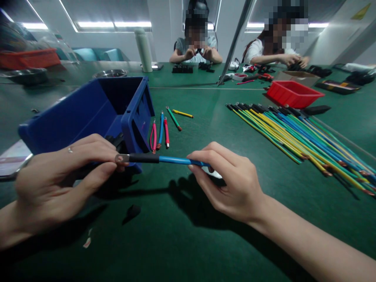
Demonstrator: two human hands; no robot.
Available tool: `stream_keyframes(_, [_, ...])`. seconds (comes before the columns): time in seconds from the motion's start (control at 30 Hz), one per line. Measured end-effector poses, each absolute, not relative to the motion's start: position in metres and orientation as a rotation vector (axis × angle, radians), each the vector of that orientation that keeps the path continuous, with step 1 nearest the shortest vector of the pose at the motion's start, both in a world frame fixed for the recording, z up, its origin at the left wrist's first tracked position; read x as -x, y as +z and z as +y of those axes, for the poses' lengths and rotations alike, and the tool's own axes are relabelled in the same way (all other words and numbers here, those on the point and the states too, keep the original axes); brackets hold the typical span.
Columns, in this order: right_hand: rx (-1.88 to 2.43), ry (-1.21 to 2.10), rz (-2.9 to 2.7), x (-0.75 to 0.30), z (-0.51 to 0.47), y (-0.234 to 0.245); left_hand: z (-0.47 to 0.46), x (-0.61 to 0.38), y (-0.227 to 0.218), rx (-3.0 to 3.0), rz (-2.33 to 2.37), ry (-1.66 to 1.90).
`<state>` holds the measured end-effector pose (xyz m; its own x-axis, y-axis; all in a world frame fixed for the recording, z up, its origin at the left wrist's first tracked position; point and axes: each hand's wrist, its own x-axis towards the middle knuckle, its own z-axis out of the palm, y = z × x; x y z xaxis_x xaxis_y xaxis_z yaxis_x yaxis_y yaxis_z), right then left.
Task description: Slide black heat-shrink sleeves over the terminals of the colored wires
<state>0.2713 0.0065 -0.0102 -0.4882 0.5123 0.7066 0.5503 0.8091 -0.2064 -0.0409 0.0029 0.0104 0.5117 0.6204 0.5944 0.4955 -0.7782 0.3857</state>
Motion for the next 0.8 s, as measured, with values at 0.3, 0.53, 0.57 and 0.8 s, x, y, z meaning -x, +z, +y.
stream_keyframes(0.3, [0.762, -0.01, -2.18, -0.2705, 0.006, -0.009, 0.0063, 0.0347, 0.0155, -2.57, 0.943, 1.14])
stream_keyframes(0.53, [0.735, -0.125, -2.159, -0.2714, 0.0073, -0.0096, 0.0057, 0.0358, 0.0155, -2.55, 0.965, 1.122])
stream_keyframes(0.57, [0.739, -0.143, -2.156, -0.2713, 0.0074, -0.0095, 0.005, 0.0358, 0.0146, -2.53, 0.976, 1.133])
stream_keyframes(0.8, [0.754, -0.197, -2.191, -0.2728, 0.0085, -0.0106, 0.0006, 0.0395, 0.0104, -2.501, 0.996, 1.117])
